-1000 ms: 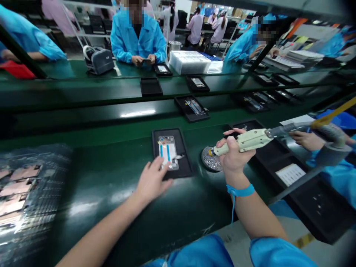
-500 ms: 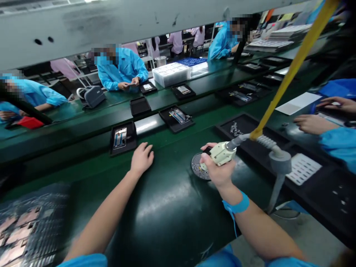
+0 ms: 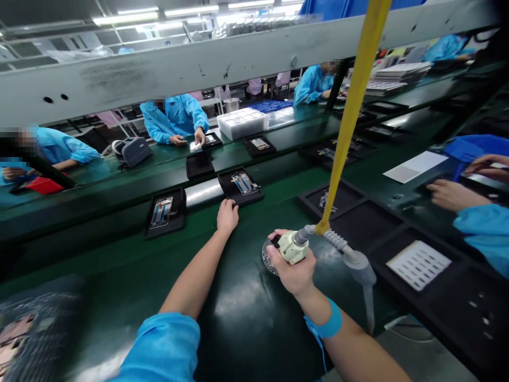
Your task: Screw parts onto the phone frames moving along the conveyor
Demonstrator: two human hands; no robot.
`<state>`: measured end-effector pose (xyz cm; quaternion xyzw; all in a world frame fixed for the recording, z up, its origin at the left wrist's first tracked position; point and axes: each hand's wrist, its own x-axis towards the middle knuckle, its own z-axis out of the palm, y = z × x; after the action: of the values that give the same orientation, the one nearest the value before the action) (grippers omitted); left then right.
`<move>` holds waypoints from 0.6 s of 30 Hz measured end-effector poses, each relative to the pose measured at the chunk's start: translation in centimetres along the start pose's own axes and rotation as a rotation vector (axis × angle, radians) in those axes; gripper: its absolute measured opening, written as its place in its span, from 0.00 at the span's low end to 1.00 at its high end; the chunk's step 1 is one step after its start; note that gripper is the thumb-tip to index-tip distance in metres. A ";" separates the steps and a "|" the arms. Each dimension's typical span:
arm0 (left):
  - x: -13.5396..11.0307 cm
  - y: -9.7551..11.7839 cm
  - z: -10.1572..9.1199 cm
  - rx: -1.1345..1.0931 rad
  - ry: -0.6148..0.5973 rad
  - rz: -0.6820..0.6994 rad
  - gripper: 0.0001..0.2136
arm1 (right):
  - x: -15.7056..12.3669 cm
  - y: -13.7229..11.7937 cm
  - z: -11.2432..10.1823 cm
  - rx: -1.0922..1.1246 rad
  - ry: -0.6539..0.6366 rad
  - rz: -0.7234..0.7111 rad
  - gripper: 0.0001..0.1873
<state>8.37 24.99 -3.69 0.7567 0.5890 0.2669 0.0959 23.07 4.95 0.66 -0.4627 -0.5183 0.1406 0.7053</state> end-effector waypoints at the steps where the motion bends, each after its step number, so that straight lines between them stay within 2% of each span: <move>1: -1.4 -0.8 -1.1 -0.017 0.016 0.013 0.09 | 0.0 -0.1 0.0 -0.002 0.008 -0.010 0.12; 4: -7.6 -3.3 -4.9 -0.054 0.038 0.057 0.07 | 0.1 -0.3 -0.2 -0.017 0.023 -0.018 0.13; 7: -16.6 -5.3 -8.7 -0.068 0.022 0.066 0.06 | 0.0 -0.3 -0.3 -0.055 0.008 -0.003 0.12; 11: -29.8 -5.5 -12.6 -0.061 -0.093 0.052 0.07 | -0.2 -0.4 -0.7 -0.196 -0.050 0.011 0.14; 13: -35.4 -4.7 -14.0 -0.031 -0.144 0.029 0.08 | -0.6 -0.6 -0.9 -0.239 0.028 -0.102 0.19; 15: -39.1 -3.7 -15.0 0.002 -0.157 0.036 0.07 | -1.3 -1.1 -0.9 -0.217 0.161 -0.318 0.25; 16: -40.1 -3.2 -15.5 0.014 -0.155 0.055 0.08 | -1.7 -1.4 -0.6 -0.187 0.174 -0.428 0.26; 17: -40.6 -2.8 -15.8 0.022 -0.161 0.089 0.09 | -2.2 -1.6 -0.2 -0.150 0.120 -0.505 0.26; 18: -40.4 -2.5 -16.0 0.025 -0.191 0.137 0.13 | -2.8 -1.7 0.3 -0.112 -0.007 -0.536 0.25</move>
<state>-8.61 -15.13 -3.16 0.8184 0.5273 0.1924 0.1235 21.11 2.32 0.34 -0.3469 -0.6316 -0.0783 0.6889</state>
